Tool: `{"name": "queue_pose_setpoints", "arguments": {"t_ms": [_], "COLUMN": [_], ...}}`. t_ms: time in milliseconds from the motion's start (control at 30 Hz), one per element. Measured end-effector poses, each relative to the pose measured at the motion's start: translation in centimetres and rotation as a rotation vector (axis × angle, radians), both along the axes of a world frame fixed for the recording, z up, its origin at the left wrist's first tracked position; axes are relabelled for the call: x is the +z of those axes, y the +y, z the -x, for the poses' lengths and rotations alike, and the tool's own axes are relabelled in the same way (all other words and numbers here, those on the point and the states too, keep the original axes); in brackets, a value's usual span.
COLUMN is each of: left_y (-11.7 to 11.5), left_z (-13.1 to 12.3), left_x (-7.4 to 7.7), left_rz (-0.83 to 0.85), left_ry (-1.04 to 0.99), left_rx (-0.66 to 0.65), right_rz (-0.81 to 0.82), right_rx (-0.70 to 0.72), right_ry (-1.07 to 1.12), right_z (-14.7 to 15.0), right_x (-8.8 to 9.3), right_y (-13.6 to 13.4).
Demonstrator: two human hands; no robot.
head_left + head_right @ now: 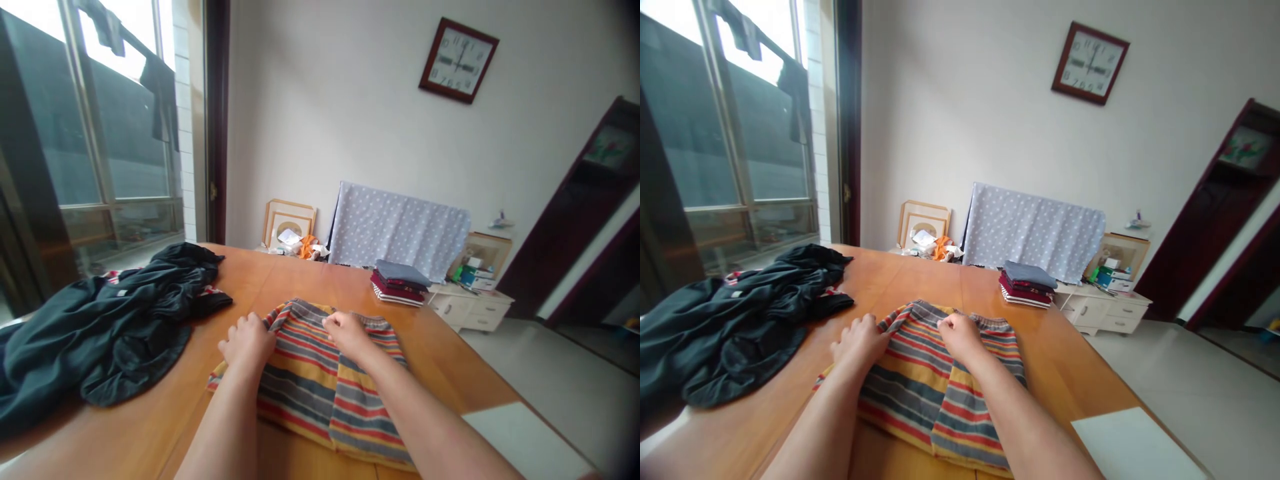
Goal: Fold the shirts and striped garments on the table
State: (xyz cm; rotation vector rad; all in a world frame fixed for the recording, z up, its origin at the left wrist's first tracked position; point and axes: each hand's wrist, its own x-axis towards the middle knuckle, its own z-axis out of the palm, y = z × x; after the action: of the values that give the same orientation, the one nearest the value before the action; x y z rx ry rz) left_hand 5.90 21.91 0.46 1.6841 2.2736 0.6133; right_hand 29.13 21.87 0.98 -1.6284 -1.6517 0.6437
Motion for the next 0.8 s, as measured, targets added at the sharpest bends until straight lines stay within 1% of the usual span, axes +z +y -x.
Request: {"name": "queue_pose_setpoints", "arguments": {"t_ms": [67,133,233,333,433,500,567,633,700,800], "left_y": [0.1,0.3,0.4,0.6,0.9,1.2,1.4,1.3,1.0,0.2], "left_z": [0.2,0.3,0.5,0.5,0.3,0.2,0.1,0.0,-0.1,0.1], "left_x": [-0.3,-0.5,-0.7,-0.9,-1.1,-1.3,-1.3,-1.1,-0.8,-0.2], "left_rz": [0.001,0.001,0.040,0.067,0.014,-0.029,-0.037,-0.031,-0.048,-0.045], "left_ry": [0.005,0.012,-0.007,-0.047,-0.099,-0.175,-0.262,-0.321,-0.330,-0.254], "left_rx": [0.007,0.009,-0.018,-0.058,-0.134,-0.252,-0.376,-0.452,-0.464,-0.426], "right_rz": [0.167,0.256,0.327,0.417,0.457,0.454,0.453,0.460,0.460,0.457], "right_rx": [-0.026,-0.016,0.034,0.067,0.050,0.025,0.008,-0.010,-0.018,-0.013], "right_ry": [0.121,0.172,0.189,0.185,0.159,0.179,0.248,0.324,0.384,0.485], "right_z": [2.0,4.0,6.9,9.3,11.0,11.5,11.6,11.3,10.6,8.8], "right_x": [0.3,0.6,0.7,0.3,-0.4,-0.8,-1.2,-1.3,-1.3,-0.8], "right_y": [1.0,1.9,3.1,4.0,4.9,5.5,5.9,6.0,5.9,5.4]}}
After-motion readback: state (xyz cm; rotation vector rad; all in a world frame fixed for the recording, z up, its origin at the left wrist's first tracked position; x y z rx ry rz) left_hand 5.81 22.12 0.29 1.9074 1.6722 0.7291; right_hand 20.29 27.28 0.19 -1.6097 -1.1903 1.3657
